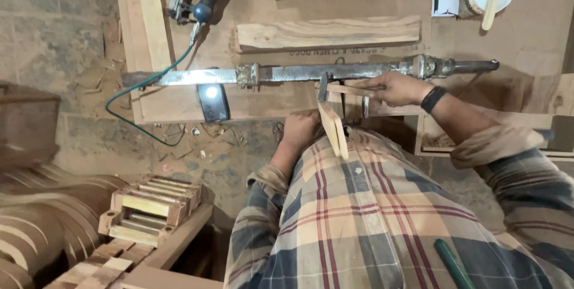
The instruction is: The person assembles small wooden frames by clamping pieces together, applying glue, and fastening them with a pneumatic nail gun. They repeatedly align the wood, secure it with clamps, and stack the finished frames on a nearby pile.
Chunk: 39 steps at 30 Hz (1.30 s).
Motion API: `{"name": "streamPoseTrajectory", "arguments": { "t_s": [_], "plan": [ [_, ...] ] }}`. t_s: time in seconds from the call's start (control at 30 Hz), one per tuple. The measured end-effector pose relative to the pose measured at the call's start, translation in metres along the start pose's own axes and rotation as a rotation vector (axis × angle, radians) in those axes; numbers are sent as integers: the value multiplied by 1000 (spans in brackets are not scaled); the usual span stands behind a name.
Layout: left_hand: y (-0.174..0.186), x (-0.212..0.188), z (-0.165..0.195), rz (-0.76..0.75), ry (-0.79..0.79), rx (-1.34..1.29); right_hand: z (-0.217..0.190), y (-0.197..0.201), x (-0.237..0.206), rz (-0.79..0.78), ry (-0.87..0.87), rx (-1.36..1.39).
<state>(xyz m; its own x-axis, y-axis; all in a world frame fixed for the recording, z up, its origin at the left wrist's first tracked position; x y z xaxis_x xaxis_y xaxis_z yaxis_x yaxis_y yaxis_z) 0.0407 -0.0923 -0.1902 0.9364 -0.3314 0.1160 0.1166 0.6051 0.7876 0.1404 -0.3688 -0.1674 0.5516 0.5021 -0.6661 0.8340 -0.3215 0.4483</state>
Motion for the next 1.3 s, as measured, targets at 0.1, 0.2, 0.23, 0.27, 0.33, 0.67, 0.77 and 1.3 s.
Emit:
{"name": "streamPoseTrajectory", "arguments": {
  "t_s": [0.1, 0.2, 0.23, 0.27, 0.33, 0.67, 0.77, 1.3],
  "plan": [
    [1, 1, 4, 4, -1, -14, 3, 2, 0, 90, -38, 88],
    [-2, 2, 5, 22, -24, -29, 5, 4, -2, 197, -46, 112],
    [-3, 4, 5, 40, -32, -36, 5, 5, -4, 231, -54, 121],
    [-4, 4, 4, 45, -31, -36, 5, 6, -6, 311, -43, 258],
    [-7, 4, 3, 50, -23, -36, 8, 8, -12, 466, -22, 535],
    [-32, -4, -10, -33, 43, -2, -36, -28, -44, 270, 12, 38],
    [-20, 2, -10, -93, 24, 12, -65, -20, -76, 520, 220, -127],
    [83, 65, 75, -61, -211, -660, -147, 14, -263, 719, 546, -612]
  ]
}}
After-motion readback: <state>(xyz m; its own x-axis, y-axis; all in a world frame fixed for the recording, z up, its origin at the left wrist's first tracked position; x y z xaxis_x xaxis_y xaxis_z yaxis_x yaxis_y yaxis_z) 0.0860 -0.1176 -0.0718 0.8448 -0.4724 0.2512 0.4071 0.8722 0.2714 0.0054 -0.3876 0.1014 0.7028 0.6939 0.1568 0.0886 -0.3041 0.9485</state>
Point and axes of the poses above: each hand's wrist, its own x-axis towards the middle knuckle, its own y-axis out of the back of the hand, z = x × y, the point moved 6 cm from there along x, towards the middle knuckle, and after that the axes turned 4 degrees about y, right-handed, at the moved point
